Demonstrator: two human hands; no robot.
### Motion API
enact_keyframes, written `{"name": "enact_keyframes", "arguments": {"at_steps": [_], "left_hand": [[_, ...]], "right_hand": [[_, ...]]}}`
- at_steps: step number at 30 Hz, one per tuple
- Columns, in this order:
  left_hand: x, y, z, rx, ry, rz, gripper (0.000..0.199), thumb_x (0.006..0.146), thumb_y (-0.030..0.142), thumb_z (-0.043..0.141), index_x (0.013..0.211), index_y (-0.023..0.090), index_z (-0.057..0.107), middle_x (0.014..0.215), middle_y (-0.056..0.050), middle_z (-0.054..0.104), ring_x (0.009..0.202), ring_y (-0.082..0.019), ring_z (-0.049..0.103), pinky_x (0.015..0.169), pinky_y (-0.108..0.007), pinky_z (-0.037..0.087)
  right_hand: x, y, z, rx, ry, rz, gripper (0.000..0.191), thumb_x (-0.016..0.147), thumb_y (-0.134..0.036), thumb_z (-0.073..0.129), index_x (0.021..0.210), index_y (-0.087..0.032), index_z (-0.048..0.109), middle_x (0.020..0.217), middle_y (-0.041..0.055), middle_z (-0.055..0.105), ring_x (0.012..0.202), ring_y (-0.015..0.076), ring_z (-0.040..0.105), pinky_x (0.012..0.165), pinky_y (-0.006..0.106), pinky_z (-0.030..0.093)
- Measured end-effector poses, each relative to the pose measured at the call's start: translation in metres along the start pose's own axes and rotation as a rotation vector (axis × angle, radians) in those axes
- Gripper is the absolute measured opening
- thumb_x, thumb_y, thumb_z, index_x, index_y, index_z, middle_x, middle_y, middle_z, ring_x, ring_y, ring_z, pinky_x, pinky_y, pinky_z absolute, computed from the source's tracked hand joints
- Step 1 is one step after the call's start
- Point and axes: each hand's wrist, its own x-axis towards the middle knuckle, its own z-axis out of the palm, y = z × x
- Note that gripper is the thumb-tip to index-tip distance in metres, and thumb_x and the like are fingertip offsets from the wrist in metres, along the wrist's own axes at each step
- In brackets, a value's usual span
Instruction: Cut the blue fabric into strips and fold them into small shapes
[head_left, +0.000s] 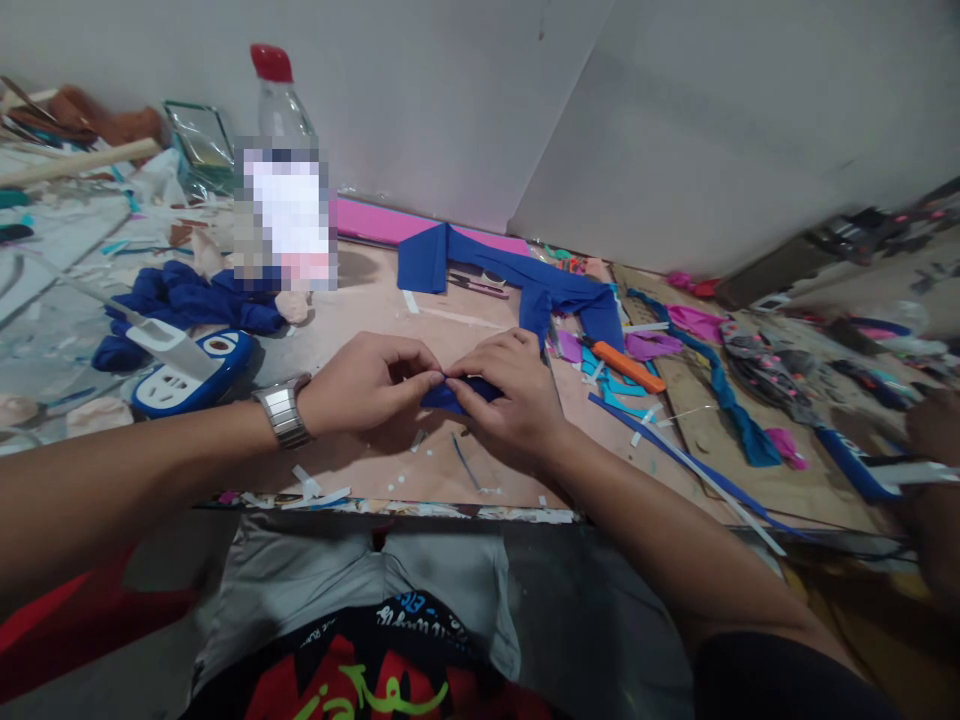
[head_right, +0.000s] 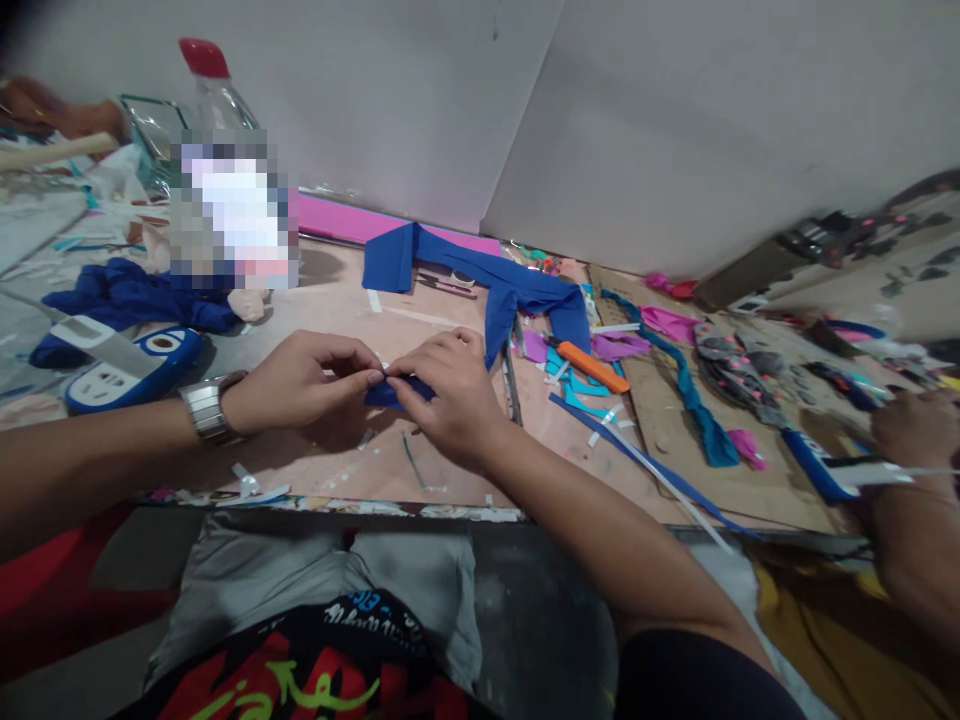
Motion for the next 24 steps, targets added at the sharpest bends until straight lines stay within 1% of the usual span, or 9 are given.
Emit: {"name": "enact_keyframes", "arguments": {"at_steps": [2, 5, 7, 9, 12, 17, 21, 24], "left_hand": [[0.0015, -0.0009, 0.0000, -0.097, -0.014, -0.039, 0.024, 0.093, 0.035, 0.065, 0.090, 0.015, 0.077, 0.081, -0.004, 0.077, 0.072, -0.015, 0.066, 0.068, -0.026, 0.048], [0.0045, -0.0029, 0.0006, -0.321, -0.074, -0.146, 0.028, 0.093, 0.038, 0.065, 0.082, 0.013, 0.073, 0.070, -0.003, 0.071, 0.065, -0.013, 0.063, 0.065, -0.024, 0.048], [0.0059, -0.0039, 0.0009, -0.432, -0.109, -0.210, 0.030, 0.092, 0.039, 0.067, 0.079, 0.013, 0.072, 0.069, -0.003, 0.069, 0.063, -0.012, 0.061, 0.064, -0.024, 0.048], [0.0064, -0.0043, 0.0008, -0.474, -0.123, -0.240, 0.031, 0.091, 0.041, 0.069, 0.078, 0.013, 0.072, 0.072, -0.003, 0.070, 0.064, -0.011, 0.061, 0.065, -0.024, 0.049], [0.0054, -0.0042, 0.0001, -0.412, -0.123, -0.210, 0.031, 0.092, 0.041, 0.068, 0.080, 0.013, 0.073, 0.071, -0.004, 0.071, 0.065, -0.012, 0.062, 0.065, -0.024, 0.049], [0.0023, -0.0042, 0.0008, -0.214, -0.076, -0.082, 0.030, 0.095, 0.041, 0.064, 0.086, 0.014, 0.075, 0.075, -0.005, 0.074, 0.068, -0.014, 0.065, 0.066, -0.025, 0.050], [0.0008, -0.0038, 0.0034, -0.173, -0.069, -0.047, 0.031, 0.097, 0.041, 0.062, 0.088, 0.014, 0.075, 0.072, -0.003, 0.074, 0.066, -0.014, 0.064, 0.064, -0.024, 0.049], [-0.0008, -0.0034, 0.0043, -0.073, -0.036, 0.001, 0.029, 0.098, 0.039, 0.061, 0.093, 0.015, 0.077, 0.079, -0.004, 0.077, 0.070, -0.014, 0.066, 0.067, -0.025, 0.049]], "right_hand": [[-0.0002, 0.0004, -0.0001, 0.004, 0.000, -0.008, 0.002, 0.096, -0.026, 0.072, 0.098, -0.025, 0.073, 0.091, -0.0001, 0.078, 0.090, 0.0214, 0.068, 0.099, 0.046, 0.037], [-0.0001, 0.0002, -0.0005, 0.017, 0.018, -0.018, 0.004, 0.096, -0.025, 0.072, 0.099, -0.026, 0.073, 0.091, -0.0001, 0.079, 0.089, 0.0211, 0.068, 0.098, 0.046, 0.038], [0.0001, -0.0004, -0.0006, 0.024, 0.028, -0.016, 0.004, 0.097, -0.025, 0.071, 0.100, -0.026, 0.073, 0.091, -0.0004, 0.079, 0.089, 0.0209, 0.069, 0.097, 0.046, 0.038], [0.0002, -0.0007, -0.0004, 0.024, 0.027, -0.012, 0.005, 0.097, -0.024, 0.070, 0.100, -0.027, 0.073, 0.091, -0.0006, 0.079, 0.089, 0.0208, 0.069, 0.097, 0.046, 0.038], [0.0001, -0.0007, 0.0002, 0.023, 0.016, -0.003, 0.005, 0.095, -0.023, 0.071, 0.098, -0.026, 0.074, 0.090, -0.0004, 0.079, 0.089, 0.0210, 0.069, 0.098, 0.046, 0.038], [-0.0004, -0.0011, 0.0001, 0.048, 0.001, 0.010, 0.005, 0.093, -0.023, 0.072, 0.097, -0.026, 0.074, 0.089, -0.0007, 0.078, 0.087, 0.0199, 0.069, 0.097, 0.045, 0.038], [0.0000, -0.0020, -0.0009, 0.041, -0.002, 0.026, 0.001, 0.093, -0.024, 0.072, 0.092, -0.025, 0.073, 0.087, -0.0008, 0.077, 0.086, 0.0201, 0.069, 0.100, 0.046, 0.037], [0.0008, -0.0023, -0.0011, 0.042, -0.029, 0.057, 0.004, 0.094, -0.024, 0.069, 0.091, -0.025, 0.070, 0.088, -0.0001, 0.077, 0.087, 0.0203, 0.068, 0.100, 0.045, 0.036]]}}
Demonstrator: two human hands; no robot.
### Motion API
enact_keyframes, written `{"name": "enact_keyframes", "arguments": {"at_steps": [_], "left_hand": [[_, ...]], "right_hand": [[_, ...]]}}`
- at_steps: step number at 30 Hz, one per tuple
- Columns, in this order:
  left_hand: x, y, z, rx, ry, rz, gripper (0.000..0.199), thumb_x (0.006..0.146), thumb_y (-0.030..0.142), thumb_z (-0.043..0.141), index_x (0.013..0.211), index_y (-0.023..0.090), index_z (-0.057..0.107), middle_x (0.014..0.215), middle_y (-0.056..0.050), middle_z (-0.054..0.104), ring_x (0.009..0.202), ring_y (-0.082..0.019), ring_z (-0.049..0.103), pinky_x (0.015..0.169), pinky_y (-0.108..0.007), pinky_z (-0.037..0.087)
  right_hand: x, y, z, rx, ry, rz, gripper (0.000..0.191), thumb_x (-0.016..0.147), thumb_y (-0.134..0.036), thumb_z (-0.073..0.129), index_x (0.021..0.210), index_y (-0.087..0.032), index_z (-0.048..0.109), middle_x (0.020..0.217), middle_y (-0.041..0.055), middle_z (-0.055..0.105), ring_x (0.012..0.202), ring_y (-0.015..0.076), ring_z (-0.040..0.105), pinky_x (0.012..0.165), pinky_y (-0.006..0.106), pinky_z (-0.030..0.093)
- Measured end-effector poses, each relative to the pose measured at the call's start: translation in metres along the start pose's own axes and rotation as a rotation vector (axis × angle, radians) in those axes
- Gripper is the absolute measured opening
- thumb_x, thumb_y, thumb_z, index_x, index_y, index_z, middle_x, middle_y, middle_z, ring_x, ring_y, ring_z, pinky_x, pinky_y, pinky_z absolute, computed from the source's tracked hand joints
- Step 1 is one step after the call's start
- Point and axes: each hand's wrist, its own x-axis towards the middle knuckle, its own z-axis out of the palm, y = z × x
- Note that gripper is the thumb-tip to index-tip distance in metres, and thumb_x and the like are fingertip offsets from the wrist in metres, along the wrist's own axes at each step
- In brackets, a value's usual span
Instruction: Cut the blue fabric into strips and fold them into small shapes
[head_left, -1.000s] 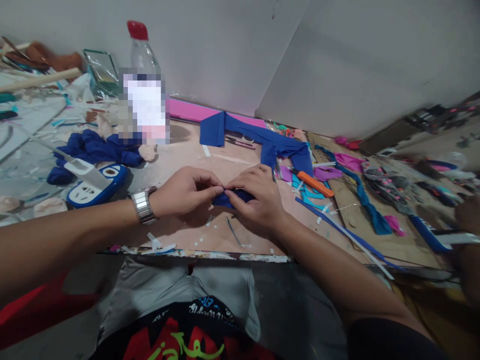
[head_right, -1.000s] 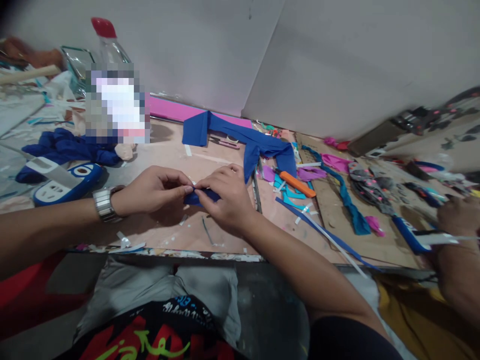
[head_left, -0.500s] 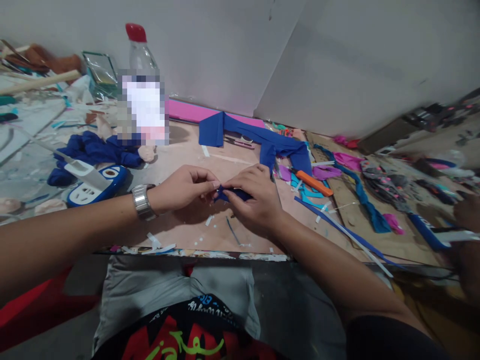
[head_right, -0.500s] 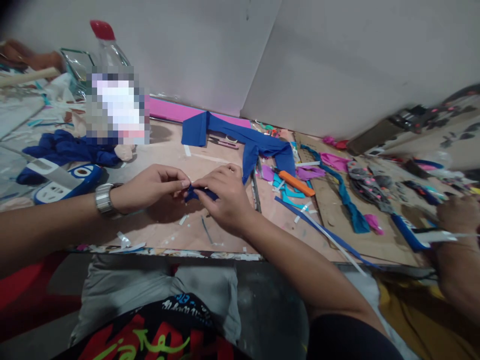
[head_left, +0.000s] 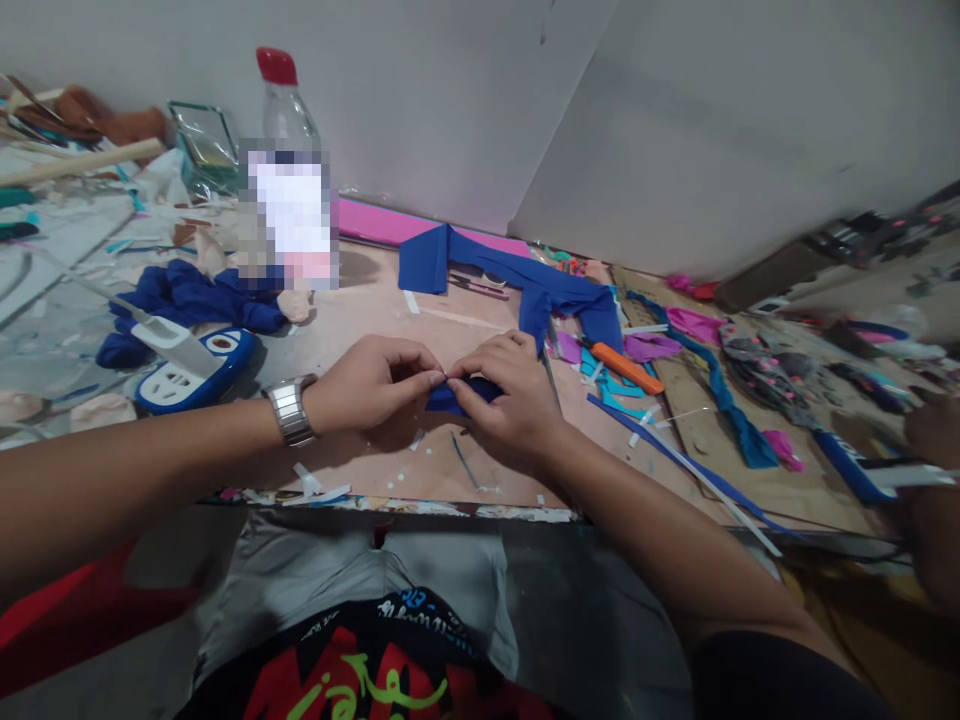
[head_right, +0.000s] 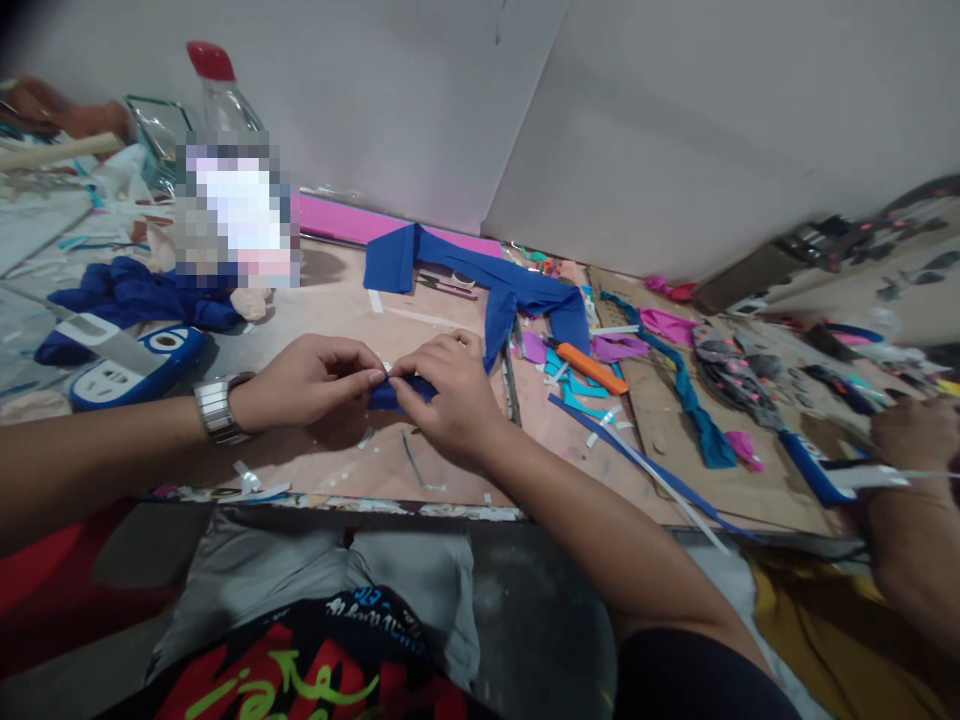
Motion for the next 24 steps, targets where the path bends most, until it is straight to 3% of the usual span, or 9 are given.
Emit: {"name": "enact_keyframes", "arguments": {"at_steps": [6, 10, 16, 20, 24], "left_hand": [[-0.0029, -0.0010, -0.0005, 0.383, 0.048, 0.229, 0.028, 0.102, 0.035, 0.055, 0.099, 0.018, 0.078, 0.089, -0.005, 0.079, 0.075, -0.016, 0.068, 0.069, -0.027, 0.044], [-0.0027, -0.0006, -0.0012, 0.493, 0.030, 0.298, 0.031, 0.103, 0.034, 0.051, 0.098, 0.018, 0.077, 0.087, -0.005, 0.078, 0.077, -0.017, 0.067, 0.069, -0.027, 0.043], [-0.0032, 0.0006, -0.0022, 0.233, 0.068, 0.148, 0.027, 0.098, 0.033, 0.055, 0.094, 0.015, 0.074, 0.083, -0.004, 0.075, 0.069, -0.014, 0.062, 0.067, -0.025, 0.044], [-0.0024, 0.0013, 0.0001, 0.009, -0.015, 0.011, 0.029, 0.096, 0.039, 0.058, 0.090, 0.014, 0.073, 0.076, -0.003, 0.072, 0.068, -0.014, 0.061, 0.065, -0.024, 0.046], [-0.0019, 0.0025, 0.0033, -0.050, -0.071, -0.029, 0.028, 0.093, 0.038, 0.062, 0.082, 0.014, 0.070, 0.073, -0.002, 0.070, 0.066, -0.012, 0.058, 0.062, -0.023, 0.045]], "right_hand": [[0.0003, -0.0001, 0.0022, 0.062, -0.095, 0.068, 0.005, 0.095, -0.024, 0.063, 0.091, -0.022, 0.066, 0.090, 0.0022, 0.072, 0.089, 0.0211, 0.063, 0.095, 0.042, 0.036], [0.0001, -0.0001, 0.0029, 0.149, -0.121, 0.120, 0.005, 0.094, -0.021, 0.062, 0.090, -0.021, 0.065, 0.090, 0.0023, 0.070, 0.088, 0.0205, 0.061, 0.090, 0.039, 0.038], [0.0002, -0.0001, 0.0027, 0.109, -0.076, 0.088, 0.005, 0.094, -0.024, 0.064, 0.090, -0.022, 0.066, 0.087, 0.0015, 0.070, 0.087, 0.0206, 0.061, 0.091, 0.040, 0.038], [-0.0006, 0.0019, 0.0036, 0.097, -0.016, 0.052, 0.007, 0.096, -0.028, 0.065, 0.091, -0.023, 0.066, 0.086, 0.0002, 0.070, 0.086, 0.0202, 0.063, 0.092, 0.041, 0.038], [-0.0015, 0.0019, 0.0042, 0.104, -0.002, 0.045, 0.008, 0.096, -0.029, 0.065, 0.090, -0.024, 0.066, 0.086, 0.0002, 0.072, 0.086, 0.0202, 0.065, 0.094, 0.042, 0.039]]}}
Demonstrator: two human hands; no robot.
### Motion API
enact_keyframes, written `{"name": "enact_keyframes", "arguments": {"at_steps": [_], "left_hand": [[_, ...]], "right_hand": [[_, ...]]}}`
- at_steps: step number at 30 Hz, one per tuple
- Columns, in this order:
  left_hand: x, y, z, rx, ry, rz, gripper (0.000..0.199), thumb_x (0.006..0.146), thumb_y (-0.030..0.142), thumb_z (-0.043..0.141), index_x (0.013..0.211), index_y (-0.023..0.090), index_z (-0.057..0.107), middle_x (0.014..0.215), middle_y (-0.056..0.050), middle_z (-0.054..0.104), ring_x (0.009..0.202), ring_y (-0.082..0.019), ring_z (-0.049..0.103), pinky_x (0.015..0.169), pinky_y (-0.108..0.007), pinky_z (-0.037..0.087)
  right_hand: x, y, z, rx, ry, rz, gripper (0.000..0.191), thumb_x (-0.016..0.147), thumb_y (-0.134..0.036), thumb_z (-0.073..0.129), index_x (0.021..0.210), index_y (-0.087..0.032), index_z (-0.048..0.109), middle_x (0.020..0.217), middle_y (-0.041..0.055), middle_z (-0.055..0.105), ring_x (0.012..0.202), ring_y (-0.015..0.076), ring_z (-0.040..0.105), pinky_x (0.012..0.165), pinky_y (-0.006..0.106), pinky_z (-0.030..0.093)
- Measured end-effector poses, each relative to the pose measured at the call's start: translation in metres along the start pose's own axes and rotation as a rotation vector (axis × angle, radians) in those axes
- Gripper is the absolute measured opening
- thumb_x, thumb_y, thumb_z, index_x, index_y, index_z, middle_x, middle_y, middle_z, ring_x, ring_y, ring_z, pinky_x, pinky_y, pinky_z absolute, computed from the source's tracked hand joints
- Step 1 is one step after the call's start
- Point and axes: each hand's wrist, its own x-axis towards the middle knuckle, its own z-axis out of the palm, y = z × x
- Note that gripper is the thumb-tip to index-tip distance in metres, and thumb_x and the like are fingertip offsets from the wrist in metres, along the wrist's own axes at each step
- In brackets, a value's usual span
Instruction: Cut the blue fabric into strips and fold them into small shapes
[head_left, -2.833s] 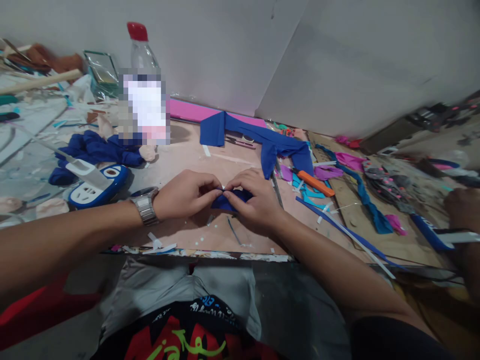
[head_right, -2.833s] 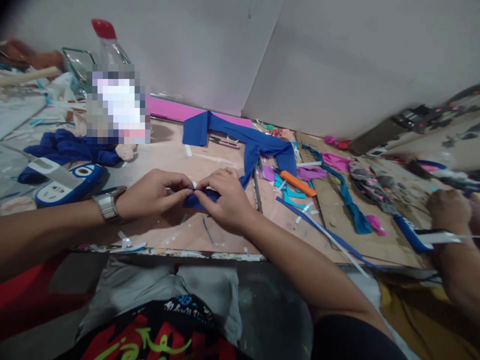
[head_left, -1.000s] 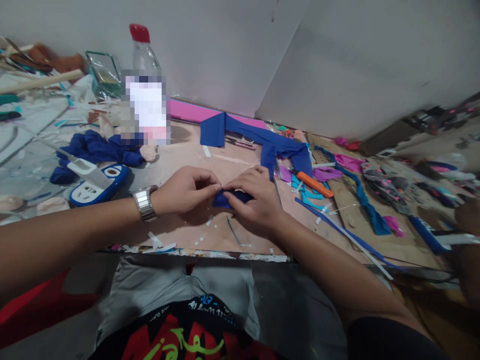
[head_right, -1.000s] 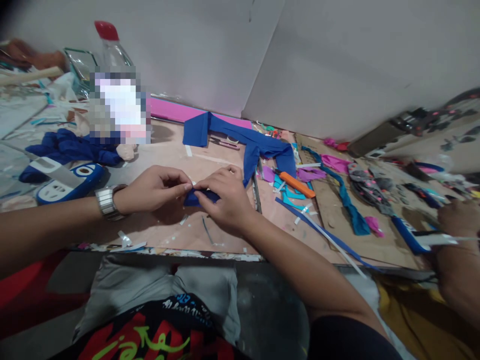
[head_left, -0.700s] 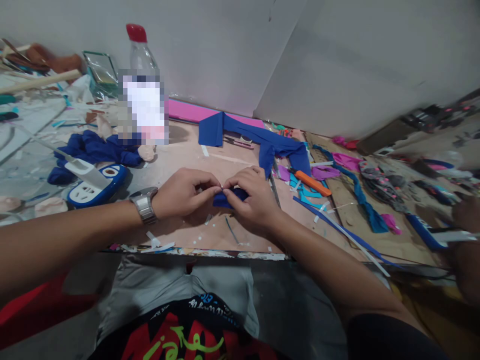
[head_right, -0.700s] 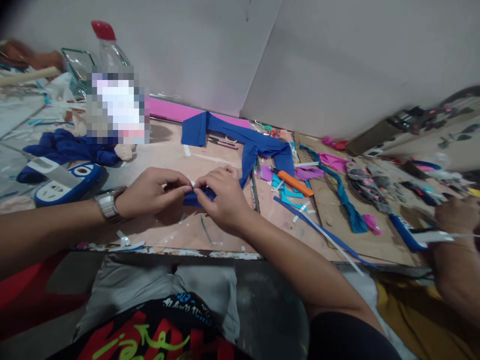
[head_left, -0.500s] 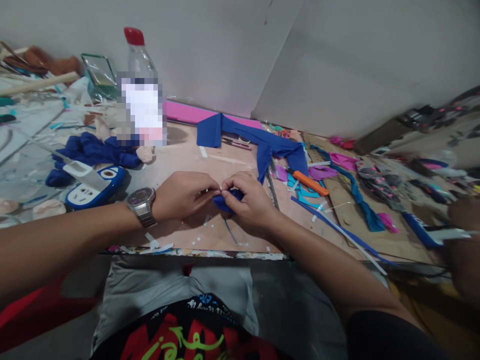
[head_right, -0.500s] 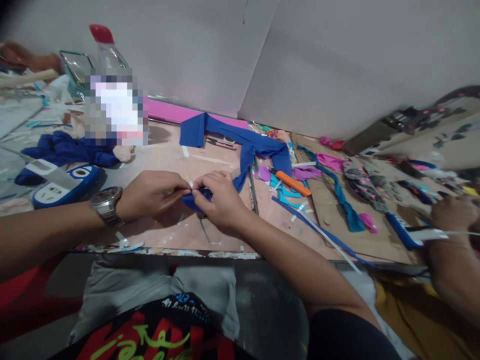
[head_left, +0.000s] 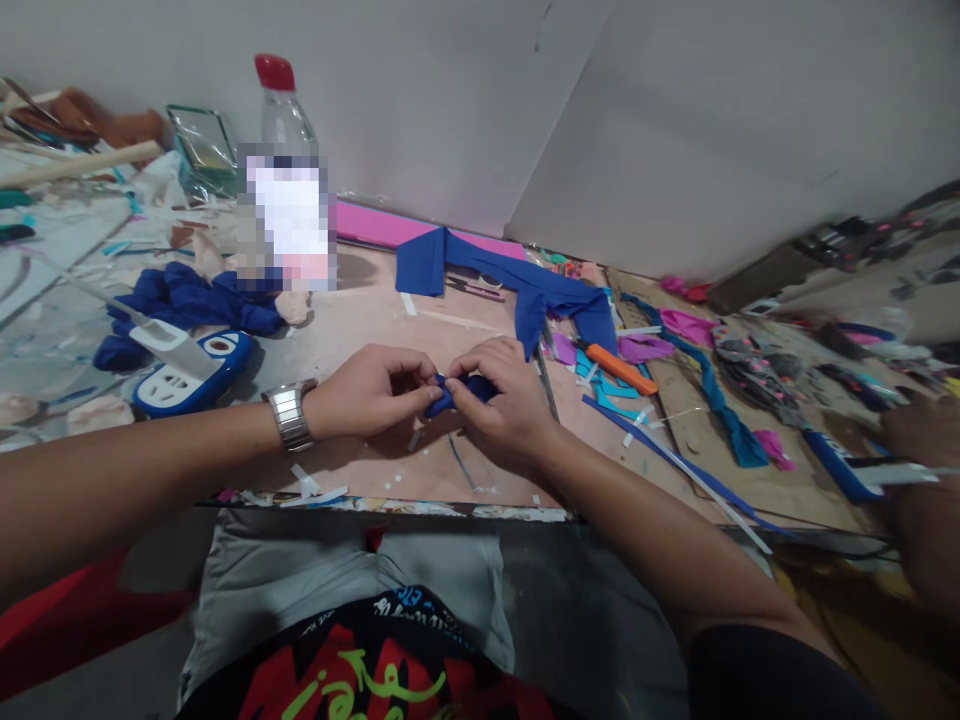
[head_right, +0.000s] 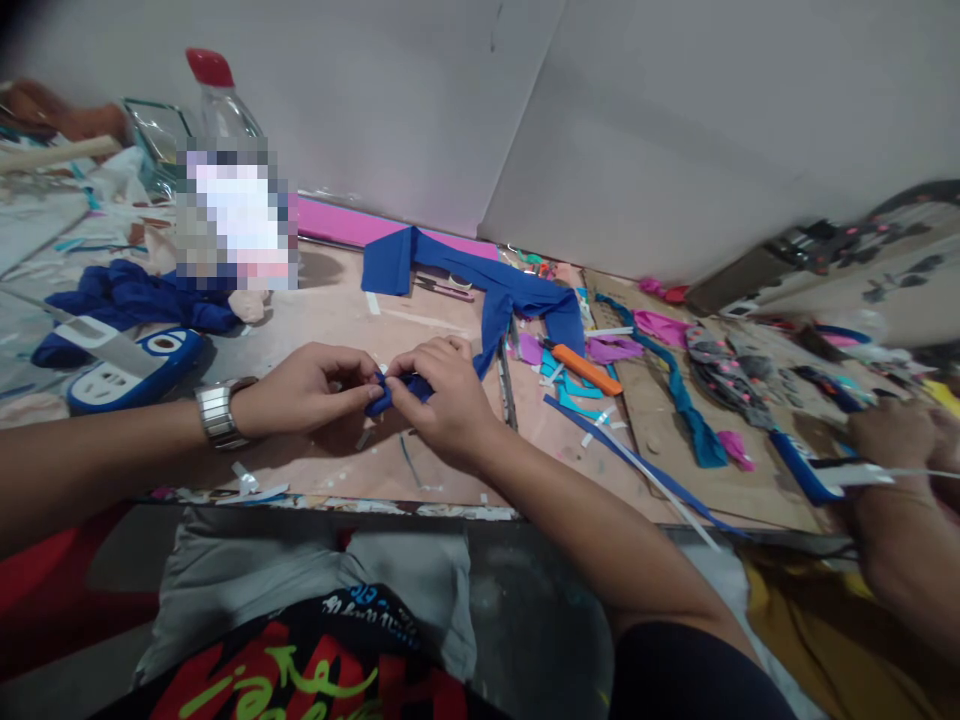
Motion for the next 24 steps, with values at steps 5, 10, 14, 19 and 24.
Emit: {"name": "enact_keyframes", "arguments": {"at_steps": [5, 10, 14, 19, 24], "left_hand": [[0.0004, 0.0002, 0.0000, 0.015, -0.034, 0.013, 0.028, 0.093, 0.037, 0.062, 0.078, 0.014, 0.069, 0.070, -0.001, 0.067, 0.063, -0.011, 0.055, 0.060, -0.021, 0.043], [0.0008, 0.0000, -0.0002, -0.021, -0.041, -0.001, 0.031, 0.092, 0.040, 0.064, 0.078, 0.014, 0.069, 0.071, -0.002, 0.068, 0.065, -0.012, 0.057, 0.061, -0.022, 0.045], [0.0009, 0.0007, -0.0010, -0.023, -0.035, -0.010, 0.029, 0.091, 0.039, 0.064, 0.078, 0.014, 0.069, 0.071, -0.002, 0.069, 0.064, -0.012, 0.058, 0.061, -0.022, 0.046], [0.0014, 0.0009, -0.0043, -0.035, 0.011, 0.013, 0.024, 0.092, 0.034, 0.063, 0.087, 0.014, 0.074, 0.078, -0.004, 0.074, 0.070, -0.014, 0.063, 0.066, -0.024, 0.050], [0.0026, -0.0036, -0.0038, -0.052, 0.023, 0.013, 0.027, 0.093, 0.036, 0.062, 0.086, 0.013, 0.073, 0.079, -0.005, 0.074, 0.071, -0.014, 0.064, 0.069, -0.026, 0.052]], "right_hand": [[0.0000, -0.0020, 0.0006, -0.016, -0.013, -0.011, 0.007, 0.096, -0.027, 0.065, 0.089, -0.024, 0.065, 0.086, 0.0005, 0.073, 0.086, 0.0205, 0.065, 0.095, 0.043, 0.039], [-0.0001, -0.0033, -0.0010, -0.018, -0.012, -0.040, 0.004, 0.096, -0.025, 0.066, 0.092, -0.023, 0.066, 0.088, 0.0005, 0.073, 0.087, 0.0201, 0.066, 0.096, 0.043, 0.039], [-0.0005, -0.0031, -0.0017, -0.007, -0.012, -0.039, 0.002, 0.096, -0.026, 0.067, 0.094, -0.024, 0.068, 0.091, 0.0011, 0.075, 0.091, 0.0208, 0.067, 0.097, 0.044, 0.040], [-0.0003, -0.0012, -0.0010, -0.028, -0.014, -0.048, 0.004, 0.095, -0.026, 0.066, 0.092, -0.024, 0.068, 0.088, 0.0005, 0.074, 0.089, 0.0205, 0.067, 0.098, 0.044, 0.040], [0.0004, -0.0003, -0.0013, -0.076, -0.039, -0.071, 0.006, 0.097, -0.029, 0.064, 0.094, -0.025, 0.068, 0.088, 0.0003, 0.074, 0.088, 0.0205, 0.066, 0.098, 0.044, 0.039]]}}
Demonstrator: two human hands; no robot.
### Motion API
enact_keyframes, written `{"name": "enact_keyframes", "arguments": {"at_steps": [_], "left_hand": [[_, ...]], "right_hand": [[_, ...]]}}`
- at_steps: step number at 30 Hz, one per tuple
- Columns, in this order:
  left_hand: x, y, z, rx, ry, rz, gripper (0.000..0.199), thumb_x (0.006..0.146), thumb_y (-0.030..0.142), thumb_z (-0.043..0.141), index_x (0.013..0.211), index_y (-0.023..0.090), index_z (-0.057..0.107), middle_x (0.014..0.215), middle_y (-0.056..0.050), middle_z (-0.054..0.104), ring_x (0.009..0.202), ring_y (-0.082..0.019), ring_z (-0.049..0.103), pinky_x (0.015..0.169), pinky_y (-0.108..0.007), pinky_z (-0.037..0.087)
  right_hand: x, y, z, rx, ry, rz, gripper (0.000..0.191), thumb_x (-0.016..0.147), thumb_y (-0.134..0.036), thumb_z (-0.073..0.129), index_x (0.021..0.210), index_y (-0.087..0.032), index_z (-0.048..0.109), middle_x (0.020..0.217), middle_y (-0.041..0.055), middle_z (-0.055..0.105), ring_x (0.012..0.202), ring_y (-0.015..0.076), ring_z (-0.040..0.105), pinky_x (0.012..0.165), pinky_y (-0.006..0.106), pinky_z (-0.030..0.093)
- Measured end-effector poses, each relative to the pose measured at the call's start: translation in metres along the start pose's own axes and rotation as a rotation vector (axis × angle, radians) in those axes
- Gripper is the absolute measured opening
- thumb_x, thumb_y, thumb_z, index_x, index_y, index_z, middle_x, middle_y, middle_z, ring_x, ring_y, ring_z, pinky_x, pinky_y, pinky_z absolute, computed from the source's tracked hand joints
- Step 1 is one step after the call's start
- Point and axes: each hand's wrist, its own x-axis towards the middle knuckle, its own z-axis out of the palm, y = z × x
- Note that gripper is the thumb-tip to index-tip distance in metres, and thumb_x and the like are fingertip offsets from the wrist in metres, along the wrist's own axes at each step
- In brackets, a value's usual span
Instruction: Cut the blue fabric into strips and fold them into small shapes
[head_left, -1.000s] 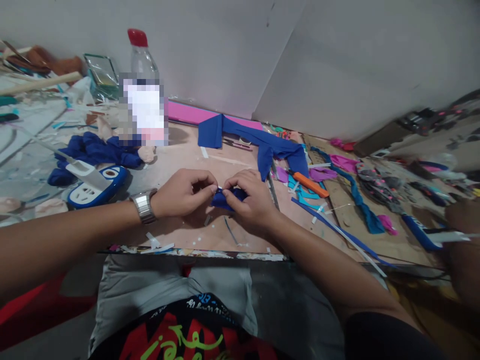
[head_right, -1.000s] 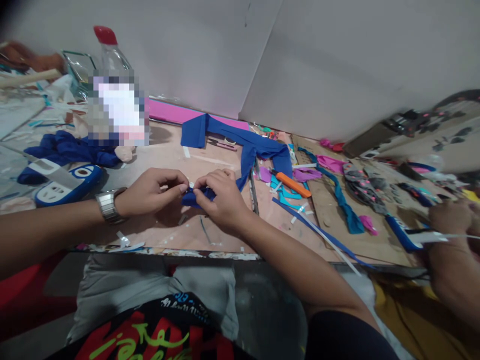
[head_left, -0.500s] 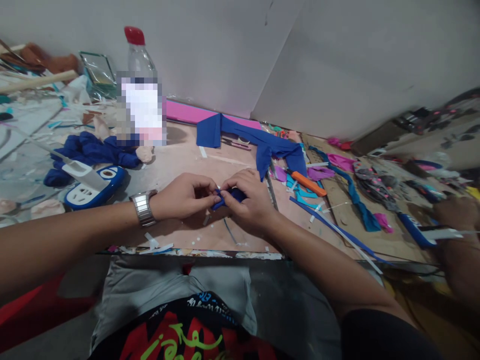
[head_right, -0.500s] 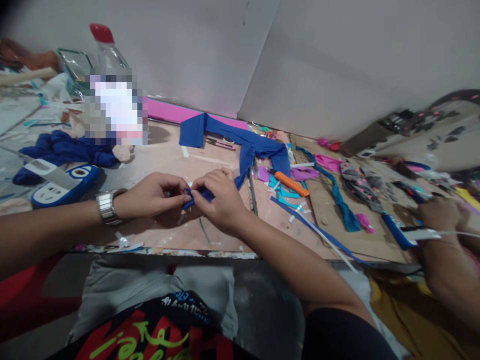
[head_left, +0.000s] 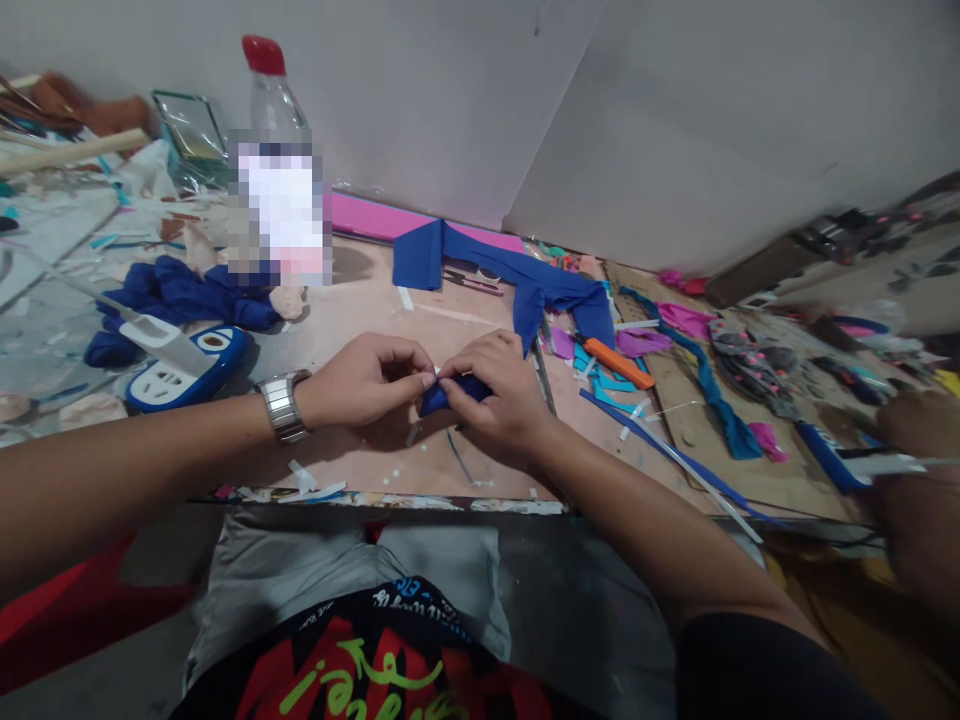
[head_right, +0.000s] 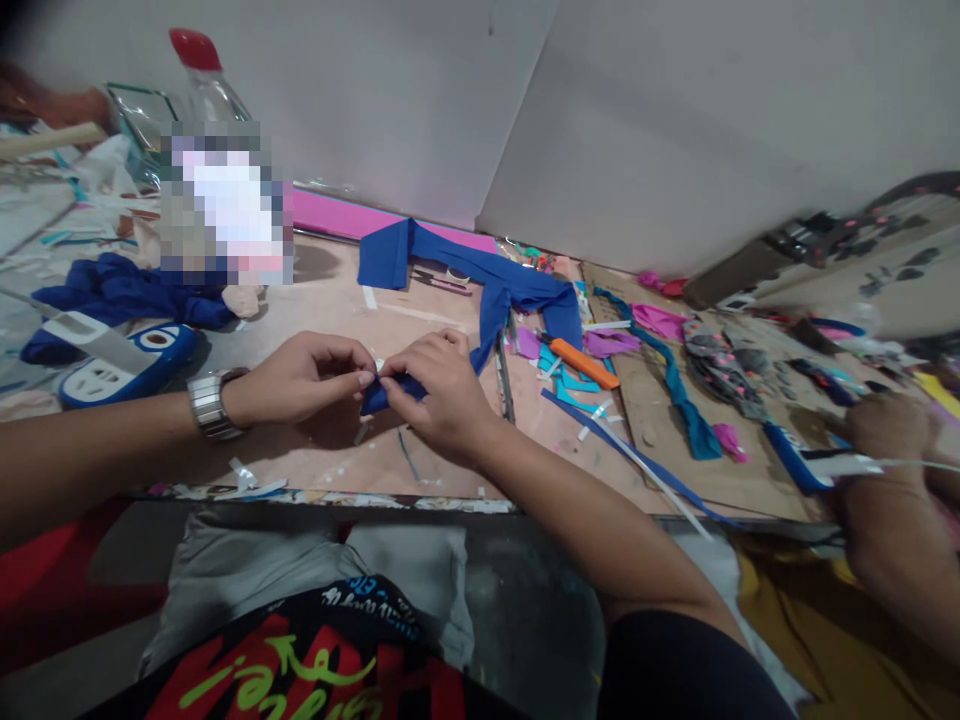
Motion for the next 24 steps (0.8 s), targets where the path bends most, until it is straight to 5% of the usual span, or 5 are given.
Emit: {"name": "enact_keyframes", "arguments": {"at_steps": [13, 17, 24], "left_hand": [[-0.0016, 0.0015, -0.0078, 0.378, 0.099, 0.284, 0.020, 0.093, 0.027, 0.060, 0.093, 0.015, 0.076, 0.084, -0.005, 0.077, 0.071, -0.014, 0.065, 0.068, -0.025, 0.047], [-0.0001, -0.0005, -0.0062, 0.241, 0.090, 0.138, 0.023, 0.092, 0.032, 0.060, 0.089, 0.014, 0.074, 0.080, -0.004, 0.075, 0.068, -0.014, 0.062, 0.067, -0.025, 0.046], [0.0057, 0.0010, -0.0031, -0.221, -0.107, -0.261, 0.045, 0.095, 0.045, 0.055, 0.063, 0.015, 0.064, 0.060, -0.002, 0.063, 0.057, -0.011, 0.054, 0.058, -0.023, 0.042]], "right_hand": [[-0.0012, -0.0027, 0.0009, 0.086, 0.015, 0.037, 0.003, 0.094, -0.024, 0.066, 0.091, -0.023, 0.067, 0.087, 0.0008, 0.072, 0.089, 0.0207, 0.065, 0.095, 0.043, 0.040], [-0.0008, -0.0011, 0.0010, 0.066, 0.018, 0.024, 0.003, 0.094, -0.024, 0.067, 0.091, -0.022, 0.067, 0.087, 0.0003, 0.073, 0.087, 0.0198, 0.065, 0.095, 0.042, 0.039], [-0.0005, -0.0009, 0.0005, -0.020, -0.011, -0.023, 0.004, 0.096, -0.025, 0.067, 0.093, -0.023, 0.068, 0.088, 0.0009, 0.075, 0.089, 0.0204, 0.065, 0.099, 0.044, 0.035]]}}
